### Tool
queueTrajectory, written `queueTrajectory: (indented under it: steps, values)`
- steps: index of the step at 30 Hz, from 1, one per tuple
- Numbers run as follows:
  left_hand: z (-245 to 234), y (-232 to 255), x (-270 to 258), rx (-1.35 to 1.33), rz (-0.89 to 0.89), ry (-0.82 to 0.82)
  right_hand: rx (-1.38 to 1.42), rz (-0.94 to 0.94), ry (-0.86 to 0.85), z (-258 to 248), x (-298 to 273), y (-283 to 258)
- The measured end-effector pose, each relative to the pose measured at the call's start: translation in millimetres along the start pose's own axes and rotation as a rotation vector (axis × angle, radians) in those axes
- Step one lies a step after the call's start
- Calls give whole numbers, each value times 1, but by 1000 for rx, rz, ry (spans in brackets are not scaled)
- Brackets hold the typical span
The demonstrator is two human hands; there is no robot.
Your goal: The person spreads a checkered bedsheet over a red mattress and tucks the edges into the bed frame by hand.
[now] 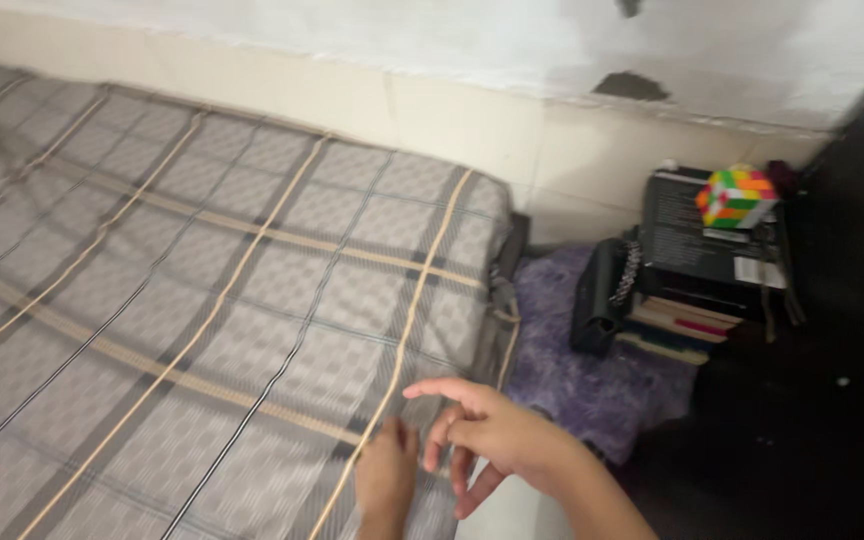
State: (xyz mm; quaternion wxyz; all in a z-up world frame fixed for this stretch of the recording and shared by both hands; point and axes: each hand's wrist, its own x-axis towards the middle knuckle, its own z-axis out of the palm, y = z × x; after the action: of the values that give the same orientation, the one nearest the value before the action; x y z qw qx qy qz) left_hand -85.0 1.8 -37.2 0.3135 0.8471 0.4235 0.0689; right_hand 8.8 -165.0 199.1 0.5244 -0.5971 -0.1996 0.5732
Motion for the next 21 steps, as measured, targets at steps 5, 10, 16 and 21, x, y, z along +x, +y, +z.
queueTrajectory:
  steps: [5,10,16,21]
  values:
    - [-33,-151,-96,339,35,102,-34,30,-240,57,-2,8]
    - [-68,-241,-216,501,-203,10,-125,56,-465,121,-4,15]
    - [-81,-240,-346,591,-333,248,-138,175,-537,162,-56,97]
    - [-70,-250,-333,588,-384,238,-254,220,-535,165,-69,118]
